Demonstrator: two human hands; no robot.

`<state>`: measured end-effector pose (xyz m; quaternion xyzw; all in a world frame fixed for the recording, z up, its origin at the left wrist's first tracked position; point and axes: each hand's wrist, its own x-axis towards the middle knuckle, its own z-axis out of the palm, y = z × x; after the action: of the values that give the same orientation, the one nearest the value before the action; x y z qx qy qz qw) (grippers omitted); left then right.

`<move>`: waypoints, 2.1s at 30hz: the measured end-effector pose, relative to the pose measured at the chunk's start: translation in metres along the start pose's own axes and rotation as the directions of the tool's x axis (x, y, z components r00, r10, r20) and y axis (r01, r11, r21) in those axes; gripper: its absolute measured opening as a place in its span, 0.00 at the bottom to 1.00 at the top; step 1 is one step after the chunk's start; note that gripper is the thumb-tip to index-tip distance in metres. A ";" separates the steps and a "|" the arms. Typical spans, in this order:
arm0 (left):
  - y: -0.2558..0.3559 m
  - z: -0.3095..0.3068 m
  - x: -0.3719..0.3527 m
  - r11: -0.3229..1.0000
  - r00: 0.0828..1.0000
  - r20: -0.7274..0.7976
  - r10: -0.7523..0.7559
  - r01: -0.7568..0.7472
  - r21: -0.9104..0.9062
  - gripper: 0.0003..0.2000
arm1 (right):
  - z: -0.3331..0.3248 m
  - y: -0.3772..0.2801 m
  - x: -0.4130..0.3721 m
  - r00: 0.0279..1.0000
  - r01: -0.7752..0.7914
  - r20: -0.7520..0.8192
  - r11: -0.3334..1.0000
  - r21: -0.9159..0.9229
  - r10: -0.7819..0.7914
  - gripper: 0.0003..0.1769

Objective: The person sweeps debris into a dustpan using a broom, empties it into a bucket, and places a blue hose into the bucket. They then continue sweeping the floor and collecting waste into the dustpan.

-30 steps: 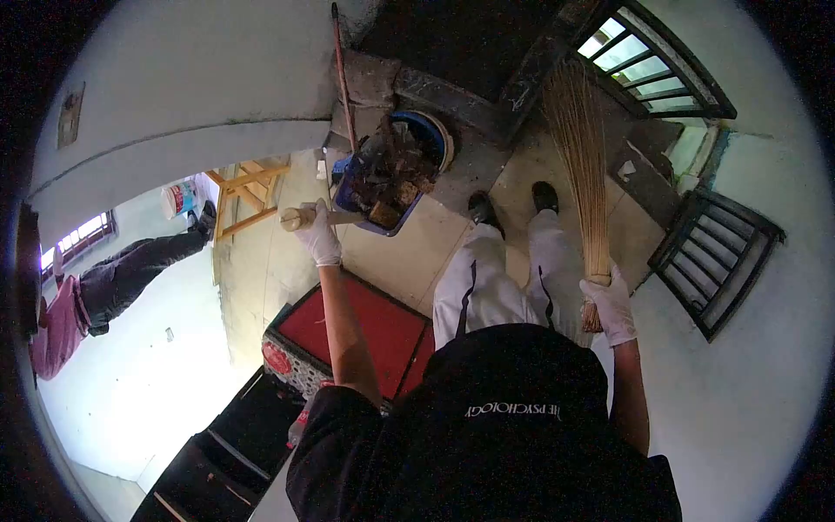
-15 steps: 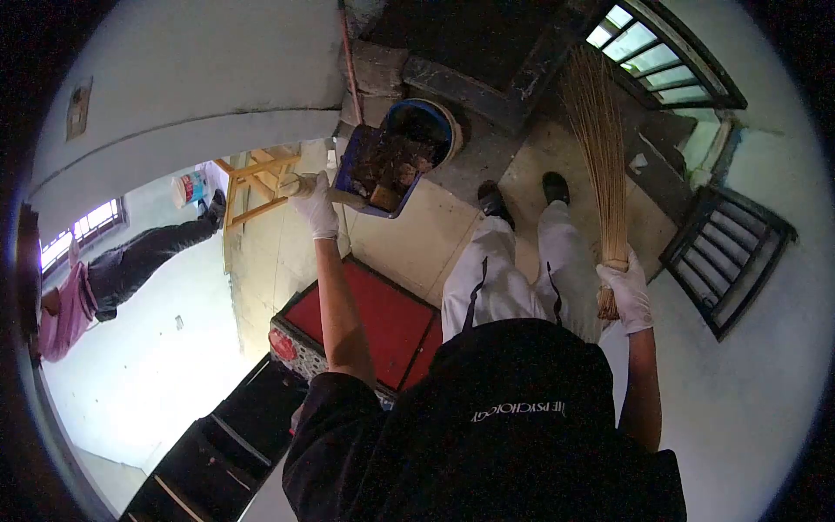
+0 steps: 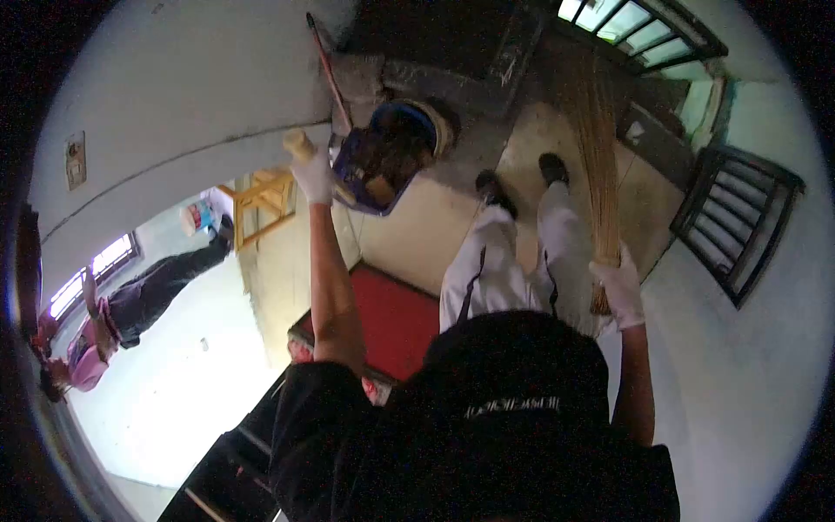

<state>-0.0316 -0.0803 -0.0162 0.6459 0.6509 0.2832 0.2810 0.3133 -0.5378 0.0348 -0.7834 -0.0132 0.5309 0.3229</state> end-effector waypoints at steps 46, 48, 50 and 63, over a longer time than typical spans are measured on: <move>0.066 0.024 0.003 0.958 0.976 0.073 0.204 -0.214 0.190 0.11 | -0.033 -0.006 0.058 0.988 0.057 0.149 0.978 -0.202 -0.027 0.34; 0.045 0.024 0.006 0.956 0.969 -0.049 0.242 -0.229 0.183 0.10 | -0.023 -0.009 0.079 0.986 0.152 0.109 0.956 -0.252 -0.128 0.35; 0.041 0.015 0.006 0.969 0.986 -0.014 0.167 -0.161 0.189 0.10 | -0.031 -0.016 0.065 0.995 0.037 0.096 0.974 -0.221 -0.016 0.35; 0.049 -0.060 -0.004 0.998 0.988 -0.143 -0.062 0.061 -0.007 0.08 | -0.090 0.015 0.099 0.992 -0.004 0.122 0.986 -0.166 0.025 0.36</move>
<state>-0.0424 -0.0839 0.0606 0.6032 0.6886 0.3209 0.2430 0.4271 -0.5580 -0.0342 -0.7731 -0.0713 0.5779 0.2516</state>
